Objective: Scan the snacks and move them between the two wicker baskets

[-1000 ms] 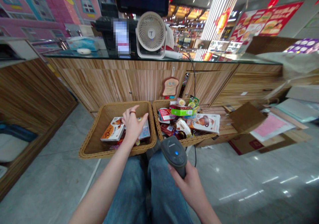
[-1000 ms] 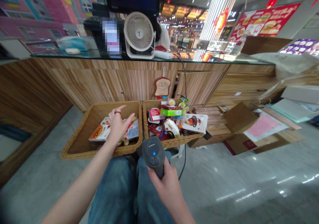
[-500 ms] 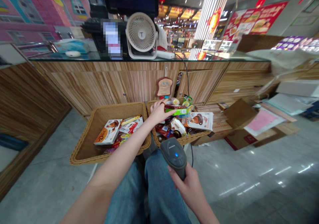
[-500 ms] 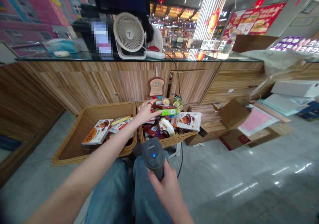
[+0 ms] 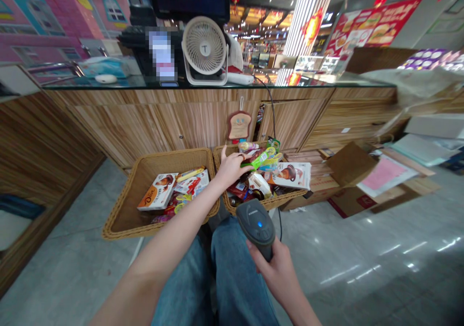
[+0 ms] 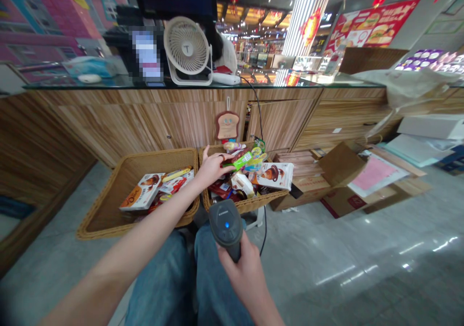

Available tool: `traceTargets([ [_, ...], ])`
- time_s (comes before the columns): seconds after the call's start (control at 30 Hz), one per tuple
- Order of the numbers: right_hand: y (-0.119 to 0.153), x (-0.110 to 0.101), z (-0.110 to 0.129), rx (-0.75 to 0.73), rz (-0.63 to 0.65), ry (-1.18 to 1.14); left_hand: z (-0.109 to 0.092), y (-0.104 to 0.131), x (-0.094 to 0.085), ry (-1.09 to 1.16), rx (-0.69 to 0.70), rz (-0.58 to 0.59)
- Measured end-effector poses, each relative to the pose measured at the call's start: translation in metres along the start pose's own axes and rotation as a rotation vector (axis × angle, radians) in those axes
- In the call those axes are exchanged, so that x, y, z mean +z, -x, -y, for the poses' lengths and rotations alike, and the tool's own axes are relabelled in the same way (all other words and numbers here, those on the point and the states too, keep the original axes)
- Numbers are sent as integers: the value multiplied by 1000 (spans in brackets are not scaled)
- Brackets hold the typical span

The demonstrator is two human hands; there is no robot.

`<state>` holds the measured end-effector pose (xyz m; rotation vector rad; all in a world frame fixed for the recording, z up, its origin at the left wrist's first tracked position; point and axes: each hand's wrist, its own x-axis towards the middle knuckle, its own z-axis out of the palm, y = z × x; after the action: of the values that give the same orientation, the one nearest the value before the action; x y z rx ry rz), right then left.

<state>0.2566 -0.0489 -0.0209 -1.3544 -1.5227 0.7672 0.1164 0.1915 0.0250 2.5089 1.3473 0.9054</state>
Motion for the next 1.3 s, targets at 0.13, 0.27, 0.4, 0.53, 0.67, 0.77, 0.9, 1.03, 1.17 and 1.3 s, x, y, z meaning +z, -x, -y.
traceTargets([
  [0.13, 0, 2, 2, -3, 6, 8, 2, 4, 1, 37, 13, -61],
  [0.27, 0, 2, 4, -9, 1, 9, 5, 5, -5, 46, 5, -115],
  [0.4, 0, -1, 5, -20, -9, 31, 18, 13, -23, 55, -3, -192],
  [0.53, 1, -4, 2, -22, -35, 34, 36, 41, -50, 31, 164, -214],
  [0.67, 2, -4, -2, -24, -51, 36, 46, 87, -73, -9, 291, -168],
  [0.77, 2, -3, -2, -28, -38, 33, 48, 121, -79, -38, 350, -124],
  [0.9, 2, -1, 0, -27, -18, 35, 48, 153, -73, -69, 332, -53],
  [1.03, 2, 0, 1, -23, -10, 32, 45, 162, -70, -54, 279, -28],
  [1.17, 2, 1, 2, -13, -11, 21, 35, 153, -68, -78, 111, -84],
  [1.3, 2, 3, 5, -8, 5, 8, 27, 143, -59, -106, -145, -37],
])
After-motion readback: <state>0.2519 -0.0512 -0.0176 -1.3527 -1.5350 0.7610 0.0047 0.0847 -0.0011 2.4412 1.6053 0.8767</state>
